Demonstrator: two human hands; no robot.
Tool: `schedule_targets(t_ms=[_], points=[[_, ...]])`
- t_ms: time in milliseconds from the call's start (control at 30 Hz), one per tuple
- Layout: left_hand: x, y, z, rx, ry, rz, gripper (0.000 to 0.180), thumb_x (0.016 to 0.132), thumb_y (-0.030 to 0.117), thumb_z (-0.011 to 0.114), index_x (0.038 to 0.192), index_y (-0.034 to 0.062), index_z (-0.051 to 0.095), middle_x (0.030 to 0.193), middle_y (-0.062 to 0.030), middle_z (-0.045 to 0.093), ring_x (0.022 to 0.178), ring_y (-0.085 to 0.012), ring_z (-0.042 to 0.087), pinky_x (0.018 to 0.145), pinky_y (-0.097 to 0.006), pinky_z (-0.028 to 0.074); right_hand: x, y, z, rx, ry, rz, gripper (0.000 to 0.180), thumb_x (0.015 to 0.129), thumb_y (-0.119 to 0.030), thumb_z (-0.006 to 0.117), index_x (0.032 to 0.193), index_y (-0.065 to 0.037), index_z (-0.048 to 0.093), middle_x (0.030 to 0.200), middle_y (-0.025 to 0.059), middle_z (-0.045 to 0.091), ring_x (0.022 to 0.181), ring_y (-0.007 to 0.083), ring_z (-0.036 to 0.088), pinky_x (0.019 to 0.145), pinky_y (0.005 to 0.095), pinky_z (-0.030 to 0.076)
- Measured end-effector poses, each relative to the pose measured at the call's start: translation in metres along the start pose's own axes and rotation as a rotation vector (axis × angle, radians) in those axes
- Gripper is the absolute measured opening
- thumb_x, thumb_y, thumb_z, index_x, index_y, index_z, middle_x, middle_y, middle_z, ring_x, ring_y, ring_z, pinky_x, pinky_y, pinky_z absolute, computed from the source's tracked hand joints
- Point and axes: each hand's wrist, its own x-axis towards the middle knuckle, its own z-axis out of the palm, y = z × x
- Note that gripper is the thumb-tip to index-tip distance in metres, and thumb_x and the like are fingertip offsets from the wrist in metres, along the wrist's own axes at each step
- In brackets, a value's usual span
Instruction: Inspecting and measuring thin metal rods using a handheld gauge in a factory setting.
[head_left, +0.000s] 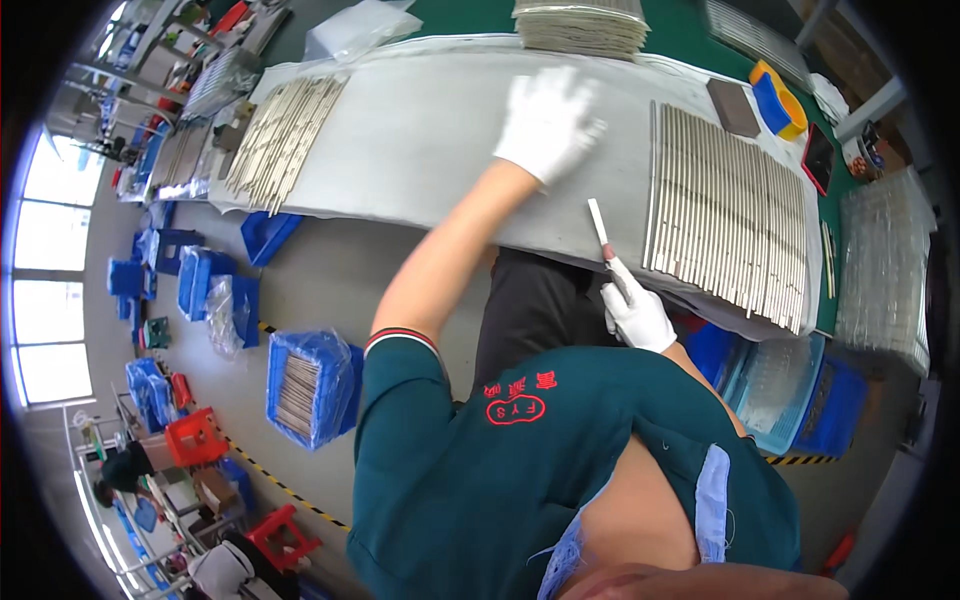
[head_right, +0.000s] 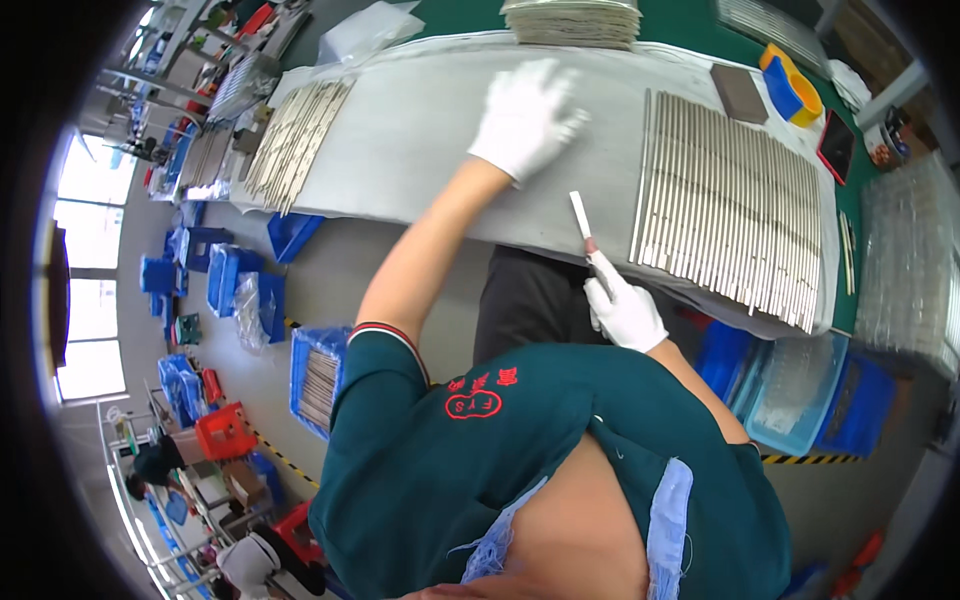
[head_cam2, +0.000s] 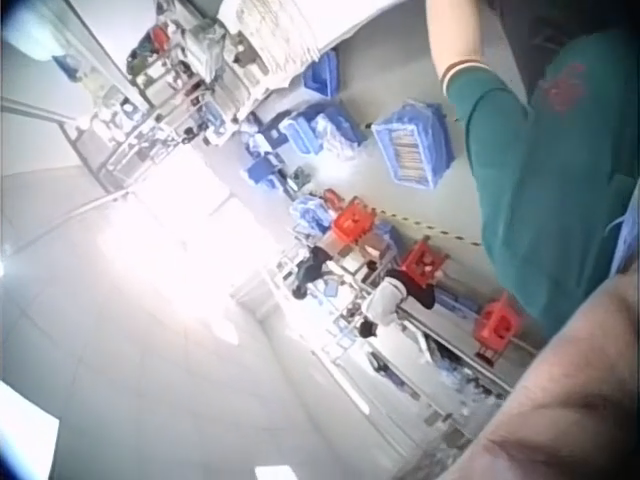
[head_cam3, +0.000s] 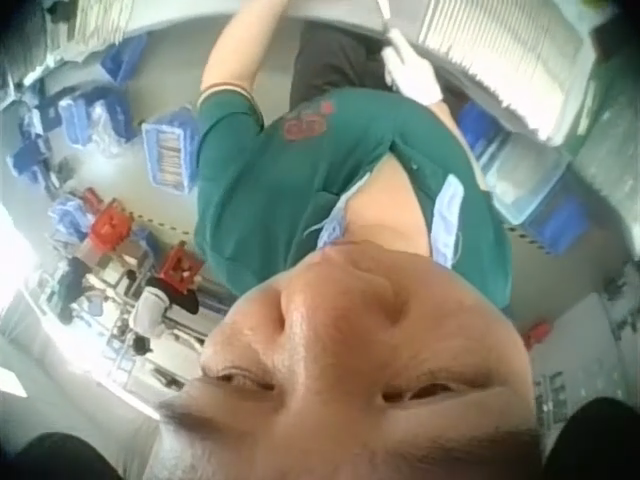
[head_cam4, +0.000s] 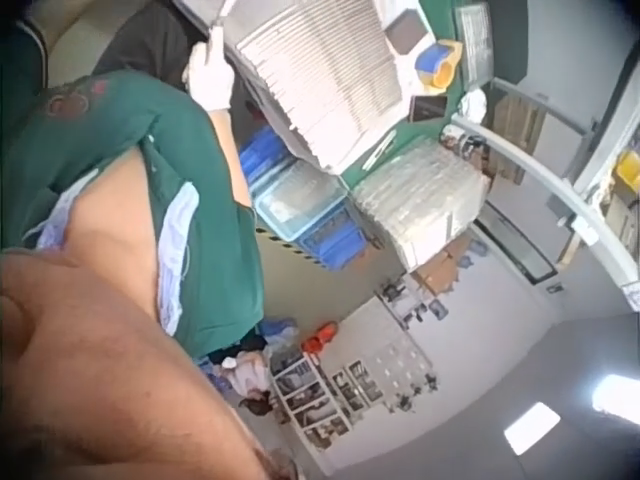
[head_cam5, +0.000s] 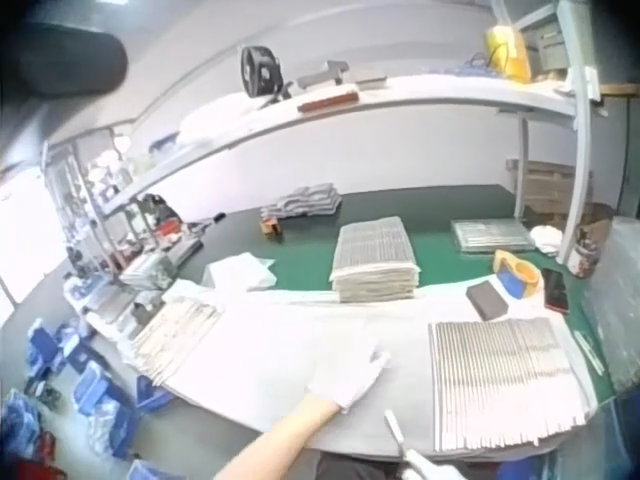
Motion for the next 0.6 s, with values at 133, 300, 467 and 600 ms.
schedule_targets(t_ms=[133, 300, 467, 600], points=[[-0.082, -0.184, -0.031, 0.441, -0.192, -0.539, 0.06, 0.08, 0.047, 0.051, 0.126, 0.0085, 0.046, 0.131, -0.0162, 0.042, 0.121, -0.0321, 0.038, 0.098, -0.053, 0.026, 0.001, -0.005, 0.004, 0.007, -0.014, 0.033, 0.054, 0.088, -0.024, 0.044, 0.14, -0.028, 0.028, 0.051, 0.0052, 0.053, 0.044, 0.0148, 0.053, 0.05, 0.0282, 0.046], [-0.165, -0.248, -0.076, 0.472, -0.265, -1.059, 0.057, 0.082, 0.047, 0.047, 0.128, 0.0126, 0.047, 0.134, -0.0152, 0.039, 0.125, -0.0241, 0.035, 0.102, -0.051, 0.022, 0.005, -0.006, 0.006, 0.047, 0.045, 0.047, 0.052, 0.088, -0.021, 0.046, 0.138, -0.026, 0.033, 0.05, 0.0044, 0.052, 0.042, 0.0124, 0.051, 0.048, 0.0265, 0.044], [-0.153, -0.226, -0.07, 0.563, -0.058, -0.66, 0.027, 0.081, 0.038, 0.055, 0.087, 0.015, 0.068, 0.082, -0.0132, 0.063, 0.074, -0.0316, 0.061, 0.066, -0.044, 0.047, 0.005, -0.005, 0.007, 0.041, 0.066, 0.032, 0.052, 0.089, -0.021, 0.047, 0.139, -0.02, 0.032, 0.051, 0.003, 0.051, 0.043, 0.0094, 0.049, 0.047, 0.0248, 0.043], [-0.14, -0.23, -0.052, 0.603, 0.133, -0.575, 0.026, 0.082, 0.033, 0.052, 0.086, 0.0115, 0.065, 0.083, -0.0157, 0.063, 0.078, -0.0314, 0.061, 0.069, -0.043, 0.048, 0.003, -0.009, 0.009, 0.008, 0.063, 0.027, 0.052, 0.09, -0.022, 0.046, 0.139, -0.02, 0.031, 0.051, 0.0038, 0.052, 0.043, 0.0098, 0.05, 0.047, 0.0249, 0.043]])
